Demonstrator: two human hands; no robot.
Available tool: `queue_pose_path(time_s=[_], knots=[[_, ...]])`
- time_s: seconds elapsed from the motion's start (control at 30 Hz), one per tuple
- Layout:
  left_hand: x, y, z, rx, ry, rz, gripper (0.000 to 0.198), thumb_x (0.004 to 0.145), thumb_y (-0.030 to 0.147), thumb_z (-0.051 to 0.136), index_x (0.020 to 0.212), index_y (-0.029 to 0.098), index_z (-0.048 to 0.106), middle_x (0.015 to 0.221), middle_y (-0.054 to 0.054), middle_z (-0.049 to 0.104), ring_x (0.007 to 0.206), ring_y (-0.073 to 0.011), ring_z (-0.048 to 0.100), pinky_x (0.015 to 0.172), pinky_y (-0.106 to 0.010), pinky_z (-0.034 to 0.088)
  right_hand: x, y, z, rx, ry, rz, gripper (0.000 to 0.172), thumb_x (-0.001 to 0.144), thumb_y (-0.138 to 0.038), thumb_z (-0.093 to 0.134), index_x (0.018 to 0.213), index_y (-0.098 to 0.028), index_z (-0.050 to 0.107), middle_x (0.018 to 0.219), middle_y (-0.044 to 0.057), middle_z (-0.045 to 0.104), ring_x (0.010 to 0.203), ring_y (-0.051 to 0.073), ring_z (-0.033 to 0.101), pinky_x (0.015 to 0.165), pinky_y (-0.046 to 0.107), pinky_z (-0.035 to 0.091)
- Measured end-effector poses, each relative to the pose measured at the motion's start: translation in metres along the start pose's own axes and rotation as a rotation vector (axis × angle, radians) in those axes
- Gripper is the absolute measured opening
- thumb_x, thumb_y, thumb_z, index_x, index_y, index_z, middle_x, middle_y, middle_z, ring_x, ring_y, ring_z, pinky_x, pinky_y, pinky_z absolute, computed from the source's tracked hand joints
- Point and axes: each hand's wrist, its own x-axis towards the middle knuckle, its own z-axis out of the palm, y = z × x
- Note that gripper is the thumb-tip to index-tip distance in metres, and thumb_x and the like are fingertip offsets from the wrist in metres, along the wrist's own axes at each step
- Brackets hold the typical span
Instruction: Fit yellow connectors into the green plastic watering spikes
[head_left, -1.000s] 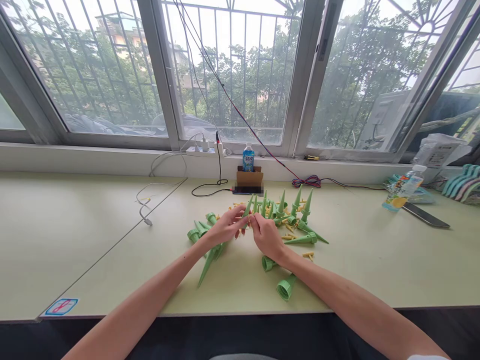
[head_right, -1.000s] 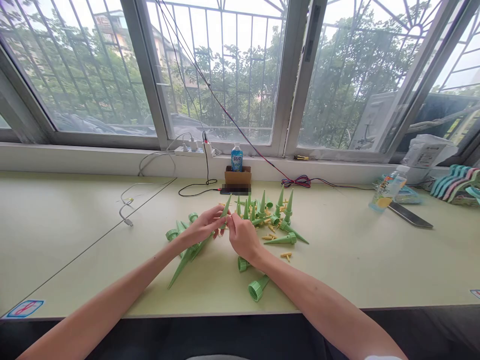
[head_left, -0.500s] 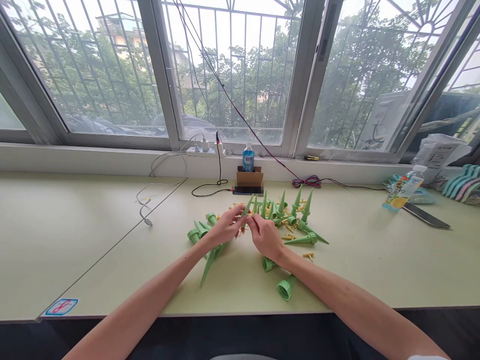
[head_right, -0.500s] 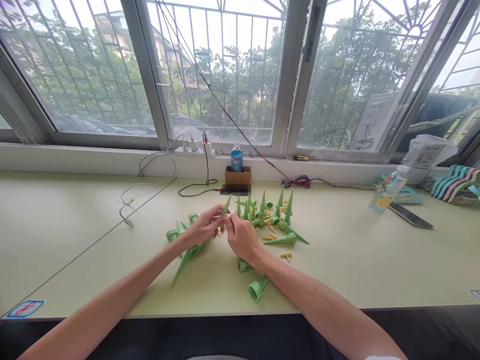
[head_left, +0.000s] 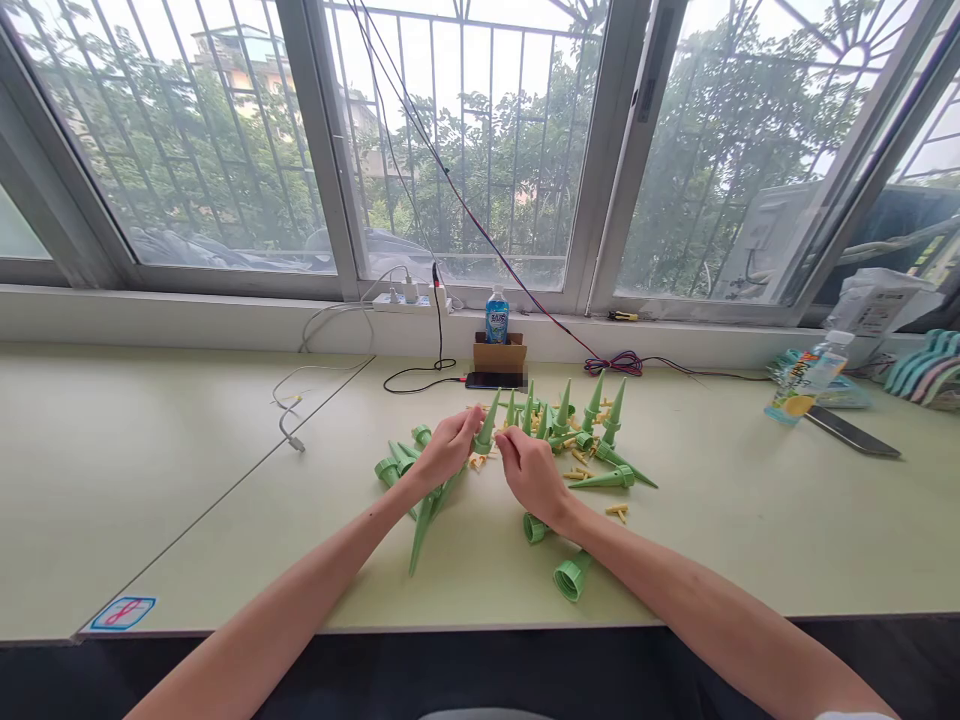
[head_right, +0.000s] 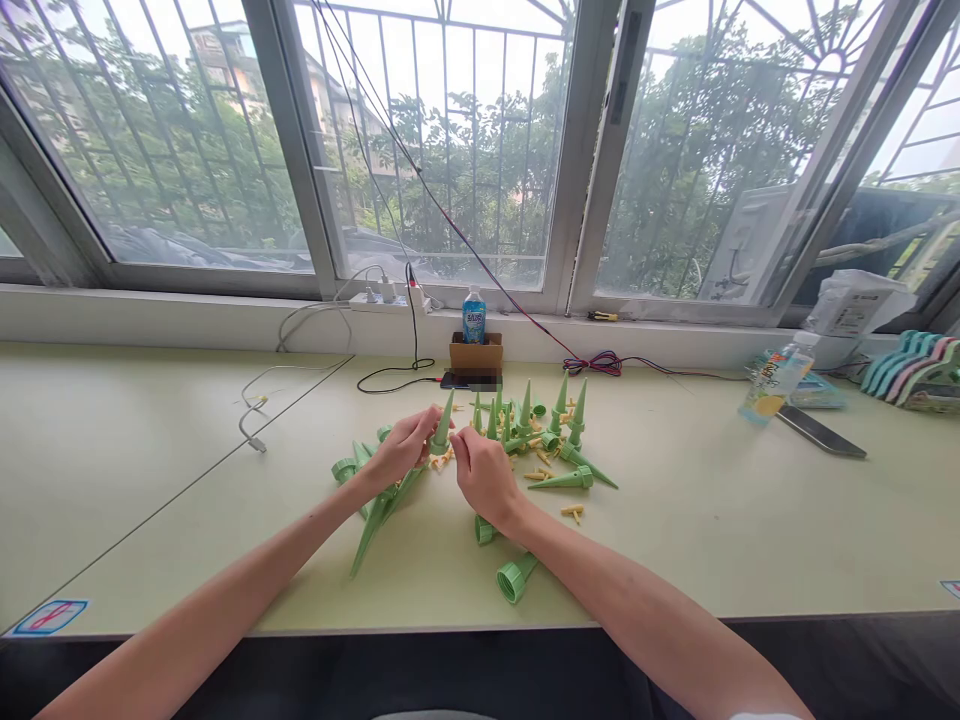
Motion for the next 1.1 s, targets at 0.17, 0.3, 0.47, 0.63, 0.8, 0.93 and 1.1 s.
queue_pose_path(time_s=[0.17,0.3,0.47,0.63,0.8,0.93,1.1], knots=[[0.0,0.001,0.0,0.062,0.002,-0.007,0.057,0.089,0.067,0.037,0.071,0.018,0.059,0.048,0.003,0.037,0.044,-0.0116,0.04,0.043,-0.024,0.031,-0.001,-0.001,-0.001,-0.002,-0.008,-0.005,0.035,0.102,-0.036,0.032,0.077,-0.02,0.05,0.061,-0.002,0.049,0.053,0.012,0.041,0.056,0.023,0.03],[0.0,0.001,0.0,0.069,-0.008,-0.02,0.057,0.089,0.066,0.037,0.067,0.017,0.058,0.047,0.002,0.04,0.045,-0.0119,0.041,0.043,-0.024,0.03,-0.001,-0.003,-0.002,0.009,0.009,-0.015,0.034,0.102,-0.034,0.032,0.078,-0.019,0.05,0.063,-0.001,0.052,0.056,0.012,0.046,0.059,0.022,0.033],[-0.001,0.005,0.0,0.036,-0.036,-0.049,0.058,0.089,0.066,0.037,0.066,0.016,0.056,0.043,0.003,0.039,0.041,-0.0103,0.037,0.041,-0.023,0.027,0.0,-0.004,-0.003,0.034,0.031,-0.04,0.032,0.102,-0.032,0.033,0.078,-0.019,0.051,0.064,-0.001,0.054,0.057,0.012,0.047,0.06,0.022,0.035],[-0.002,0.007,-0.001,-0.006,-0.074,-0.099,0.056,0.09,0.064,0.035,0.069,0.016,0.054,0.041,0.004,0.039,0.039,-0.0086,0.032,0.041,-0.022,0.026,0.0,-0.004,-0.003,0.057,0.038,-0.073,0.032,0.101,-0.032,0.034,0.077,-0.019,0.049,0.065,0.0,0.053,0.058,0.012,0.047,0.059,0.023,0.035],[-0.002,0.007,-0.001,-0.055,-0.102,-0.127,0.048,0.092,0.058,0.037,0.071,0.017,0.051,0.039,0.005,0.039,0.037,-0.0076,0.03,0.04,-0.02,0.023,0.0,-0.002,-0.002,0.055,0.043,-0.084,0.031,0.102,-0.031,0.034,0.077,-0.019,0.049,0.066,0.0,0.053,0.059,0.013,0.047,0.06,0.023,0.035],[-0.003,0.009,-0.001,-0.109,-0.122,-0.142,0.043,0.092,0.055,0.039,0.073,0.017,0.05,0.04,0.006,0.038,0.037,-0.0069,0.029,0.039,-0.019,0.021,0.0,0.0,-0.001,0.047,0.031,-0.08,0.032,0.102,-0.032,0.033,0.076,-0.02,0.048,0.065,-0.001,0.052,0.058,0.013,0.046,0.06,0.023,0.035],[-0.004,0.015,-0.002,-0.169,-0.115,-0.137,0.044,0.089,0.056,0.045,0.066,0.018,0.043,0.043,0.007,0.03,0.039,-0.0055,0.025,0.039,-0.019,0.017,0.001,0.002,-0.001,0.026,0.008,-0.062,0.031,0.102,-0.034,0.034,0.077,-0.02,0.047,0.063,-0.002,0.05,0.056,0.012,0.044,0.058,0.023,0.032]])
